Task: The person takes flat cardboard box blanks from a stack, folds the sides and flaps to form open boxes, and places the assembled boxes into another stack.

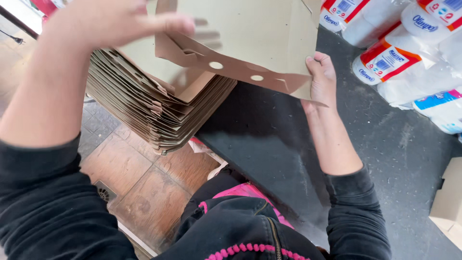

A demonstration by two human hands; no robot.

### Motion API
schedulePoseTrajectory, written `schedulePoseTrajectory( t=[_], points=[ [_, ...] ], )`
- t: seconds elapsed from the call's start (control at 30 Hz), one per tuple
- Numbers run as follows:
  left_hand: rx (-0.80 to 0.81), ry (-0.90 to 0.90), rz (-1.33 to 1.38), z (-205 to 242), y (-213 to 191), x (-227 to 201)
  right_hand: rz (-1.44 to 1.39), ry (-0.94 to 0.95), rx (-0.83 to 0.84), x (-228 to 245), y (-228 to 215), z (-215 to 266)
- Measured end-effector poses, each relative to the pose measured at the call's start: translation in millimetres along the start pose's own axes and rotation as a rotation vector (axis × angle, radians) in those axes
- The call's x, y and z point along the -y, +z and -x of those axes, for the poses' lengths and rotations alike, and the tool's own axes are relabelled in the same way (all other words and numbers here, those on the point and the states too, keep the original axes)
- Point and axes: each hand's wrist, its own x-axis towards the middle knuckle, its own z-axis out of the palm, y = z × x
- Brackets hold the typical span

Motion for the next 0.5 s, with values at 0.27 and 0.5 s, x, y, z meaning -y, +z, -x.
schedulePoseTrajectory(
  t=[0.27, 0.5],
  points=[
    [-0.329, 0.403, -0.567, 57.3, 53.7, 77.8, -0.103, 0.131, 0.170, -25.9, 77.8, 46.5],
    [-0.491, 0.328, -0.585, 66.5, 79.5, 157.4, 0.777, -0.534, 0.619, -13.4, 113.9, 121.3]
  ],
)
